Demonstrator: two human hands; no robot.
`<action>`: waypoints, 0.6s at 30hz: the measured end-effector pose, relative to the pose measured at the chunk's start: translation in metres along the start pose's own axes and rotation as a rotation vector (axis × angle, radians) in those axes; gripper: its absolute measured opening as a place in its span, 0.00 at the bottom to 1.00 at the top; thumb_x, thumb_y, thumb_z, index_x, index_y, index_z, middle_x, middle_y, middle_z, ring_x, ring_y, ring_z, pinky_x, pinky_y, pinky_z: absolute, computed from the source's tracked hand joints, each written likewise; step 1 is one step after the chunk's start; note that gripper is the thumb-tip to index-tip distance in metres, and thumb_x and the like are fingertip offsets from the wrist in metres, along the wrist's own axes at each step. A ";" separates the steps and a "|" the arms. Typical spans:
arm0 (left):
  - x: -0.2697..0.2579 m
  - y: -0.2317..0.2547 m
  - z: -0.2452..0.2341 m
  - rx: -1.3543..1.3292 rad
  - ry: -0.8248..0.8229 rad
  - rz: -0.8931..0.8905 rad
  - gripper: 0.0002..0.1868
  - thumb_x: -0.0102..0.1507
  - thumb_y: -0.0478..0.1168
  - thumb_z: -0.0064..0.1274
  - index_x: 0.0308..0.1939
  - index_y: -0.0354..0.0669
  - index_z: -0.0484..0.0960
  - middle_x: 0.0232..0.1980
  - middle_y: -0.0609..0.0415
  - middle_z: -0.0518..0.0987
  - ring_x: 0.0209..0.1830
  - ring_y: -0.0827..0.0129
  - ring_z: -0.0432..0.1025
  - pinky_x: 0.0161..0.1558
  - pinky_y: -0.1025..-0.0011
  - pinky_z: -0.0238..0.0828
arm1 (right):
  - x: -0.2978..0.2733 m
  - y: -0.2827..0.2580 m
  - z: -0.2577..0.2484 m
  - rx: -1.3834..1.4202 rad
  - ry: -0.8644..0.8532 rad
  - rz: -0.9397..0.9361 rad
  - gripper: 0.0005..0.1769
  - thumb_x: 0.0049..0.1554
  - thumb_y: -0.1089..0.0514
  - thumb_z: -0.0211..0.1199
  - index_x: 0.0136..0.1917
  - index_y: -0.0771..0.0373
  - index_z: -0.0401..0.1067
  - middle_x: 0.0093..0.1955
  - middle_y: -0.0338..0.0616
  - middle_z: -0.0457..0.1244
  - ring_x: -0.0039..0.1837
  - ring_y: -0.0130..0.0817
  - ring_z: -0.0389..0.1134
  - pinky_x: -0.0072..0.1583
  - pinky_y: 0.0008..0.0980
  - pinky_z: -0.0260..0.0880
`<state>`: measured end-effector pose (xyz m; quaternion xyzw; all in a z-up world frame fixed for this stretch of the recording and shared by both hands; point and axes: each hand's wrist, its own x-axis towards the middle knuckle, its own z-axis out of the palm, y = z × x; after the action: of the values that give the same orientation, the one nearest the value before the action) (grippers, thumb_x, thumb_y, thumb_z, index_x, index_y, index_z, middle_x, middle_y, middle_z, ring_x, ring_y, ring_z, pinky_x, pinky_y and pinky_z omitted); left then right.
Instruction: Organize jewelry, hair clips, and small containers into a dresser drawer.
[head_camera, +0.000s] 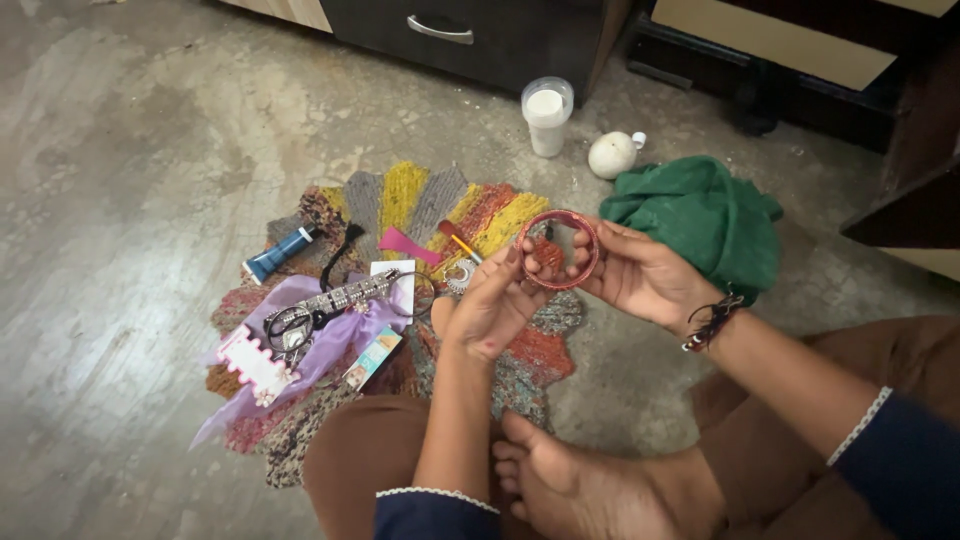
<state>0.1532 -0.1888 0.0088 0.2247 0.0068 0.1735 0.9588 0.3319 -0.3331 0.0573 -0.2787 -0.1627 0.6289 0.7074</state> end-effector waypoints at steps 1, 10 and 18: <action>-0.001 0.000 0.000 0.001 0.001 0.002 0.11 0.70 0.44 0.57 0.52 0.43 0.79 0.42 0.60 0.82 0.47 0.71 0.77 0.63 0.58 0.71 | 0.001 0.001 0.000 0.000 -0.002 0.002 0.14 0.68 0.59 0.54 0.64 0.67 0.66 0.54 0.41 0.67 0.55 0.31 0.71 0.64 0.38 0.71; -0.004 0.002 0.003 -0.024 -0.073 0.037 0.11 0.70 0.43 0.58 0.53 0.44 0.78 0.43 0.60 0.82 0.47 0.72 0.76 0.65 0.60 0.70 | 0.000 -0.002 0.018 0.003 -0.055 -0.012 0.21 0.68 0.61 0.53 0.72 0.70 0.61 0.53 0.40 0.66 0.54 0.28 0.70 0.62 0.35 0.72; -0.001 -0.003 -0.005 0.118 -0.032 0.043 0.11 0.71 0.40 0.55 0.55 0.40 0.79 0.47 0.55 0.83 0.55 0.64 0.77 0.63 0.62 0.69 | 0.003 -0.005 0.042 -0.763 0.287 -0.255 0.18 0.64 0.57 0.59 0.64 0.68 0.73 0.52 0.41 0.71 0.50 0.27 0.73 0.53 0.30 0.77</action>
<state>0.1529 -0.1894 0.0036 0.2839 -0.0030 0.1899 0.9398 0.3119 -0.3228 0.0930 -0.5827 -0.3165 0.3860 0.6412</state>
